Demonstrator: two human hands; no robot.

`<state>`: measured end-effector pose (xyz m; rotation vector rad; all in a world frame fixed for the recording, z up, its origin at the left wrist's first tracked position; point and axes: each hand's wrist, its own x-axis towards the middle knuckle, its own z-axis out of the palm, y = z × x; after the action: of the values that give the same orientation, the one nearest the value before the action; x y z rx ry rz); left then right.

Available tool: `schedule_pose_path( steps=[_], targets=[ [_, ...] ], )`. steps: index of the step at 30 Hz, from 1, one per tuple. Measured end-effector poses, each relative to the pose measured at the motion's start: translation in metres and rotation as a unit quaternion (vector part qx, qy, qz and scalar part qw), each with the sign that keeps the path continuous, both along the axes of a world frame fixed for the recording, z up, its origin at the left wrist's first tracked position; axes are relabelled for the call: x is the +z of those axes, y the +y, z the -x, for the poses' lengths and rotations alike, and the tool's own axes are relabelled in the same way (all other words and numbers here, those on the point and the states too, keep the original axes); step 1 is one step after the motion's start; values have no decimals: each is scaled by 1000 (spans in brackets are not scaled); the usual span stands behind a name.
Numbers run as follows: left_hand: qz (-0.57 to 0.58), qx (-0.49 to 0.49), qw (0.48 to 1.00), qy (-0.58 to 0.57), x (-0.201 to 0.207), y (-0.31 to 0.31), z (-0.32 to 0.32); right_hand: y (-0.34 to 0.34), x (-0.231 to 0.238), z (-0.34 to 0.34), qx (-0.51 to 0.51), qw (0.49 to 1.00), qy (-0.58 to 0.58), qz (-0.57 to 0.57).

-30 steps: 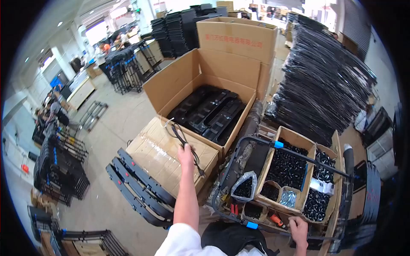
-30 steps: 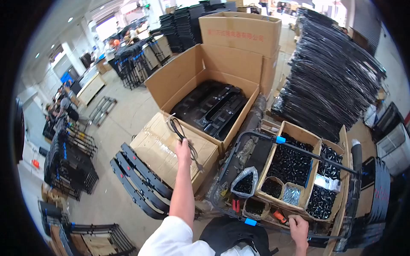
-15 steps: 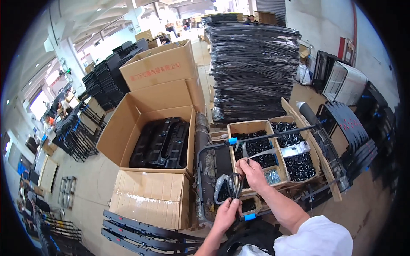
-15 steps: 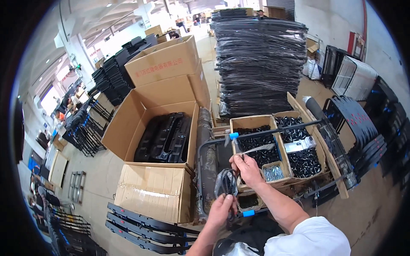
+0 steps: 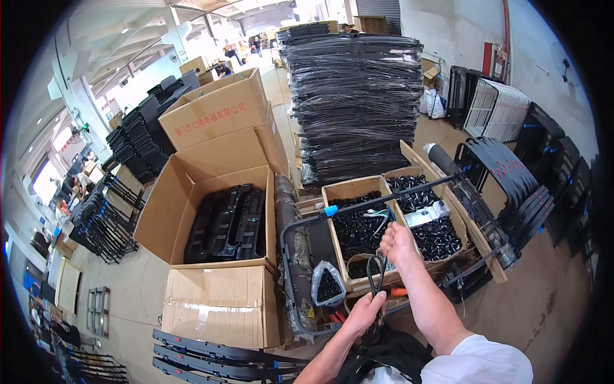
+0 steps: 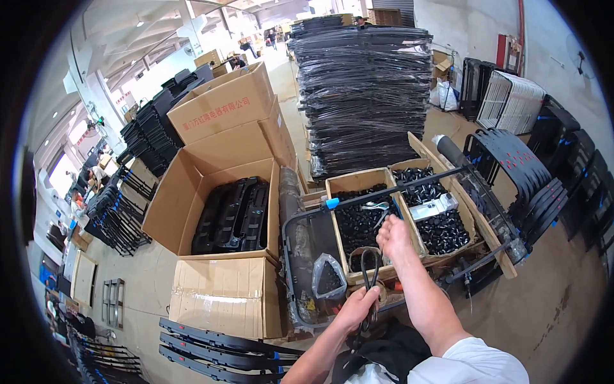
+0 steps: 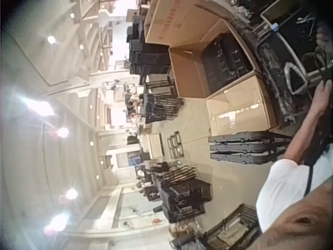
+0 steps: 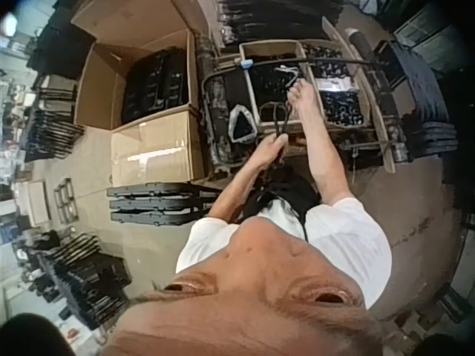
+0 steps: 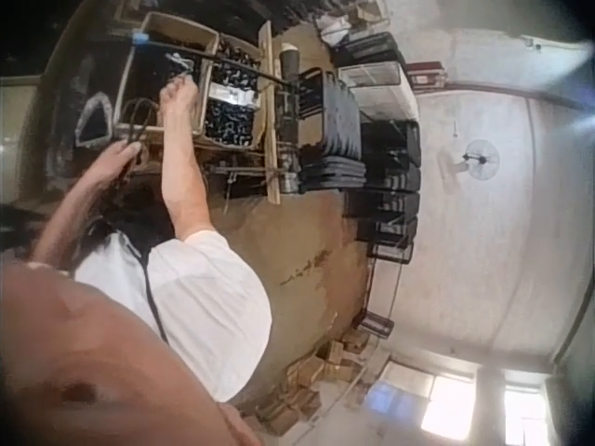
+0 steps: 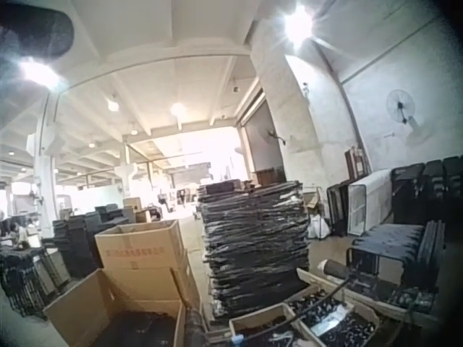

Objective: Assemble components and wire attachments onto a metal frame using power tools and small parts.

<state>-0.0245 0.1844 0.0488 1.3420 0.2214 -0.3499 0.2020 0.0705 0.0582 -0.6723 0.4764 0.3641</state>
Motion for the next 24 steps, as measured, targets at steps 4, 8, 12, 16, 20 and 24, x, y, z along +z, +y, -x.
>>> schedule_pose_path(
  steps=[4,8,12,16,20,24],
  targets=[
    [13,-64,996,63,21,-7,6,-6,14,-25,-39,998,-31,41],
    [-96,-94,989,63,42,-20,19,-21,11,-57,-96,992,-48,64],
    [-159,-72,983,56,60,-37,46,-44,18,-75,-104,991,-37,77],
    [-239,-53,969,33,63,-58,81,-61,5,-62,-75,993,-54,68],
    [-338,-49,936,87,44,-71,128,-68,11,1,-13,993,-116,34],
    [-488,-63,858,148,22,-72,188,-92,47,99,156,974,-162,-25]
  ],
)
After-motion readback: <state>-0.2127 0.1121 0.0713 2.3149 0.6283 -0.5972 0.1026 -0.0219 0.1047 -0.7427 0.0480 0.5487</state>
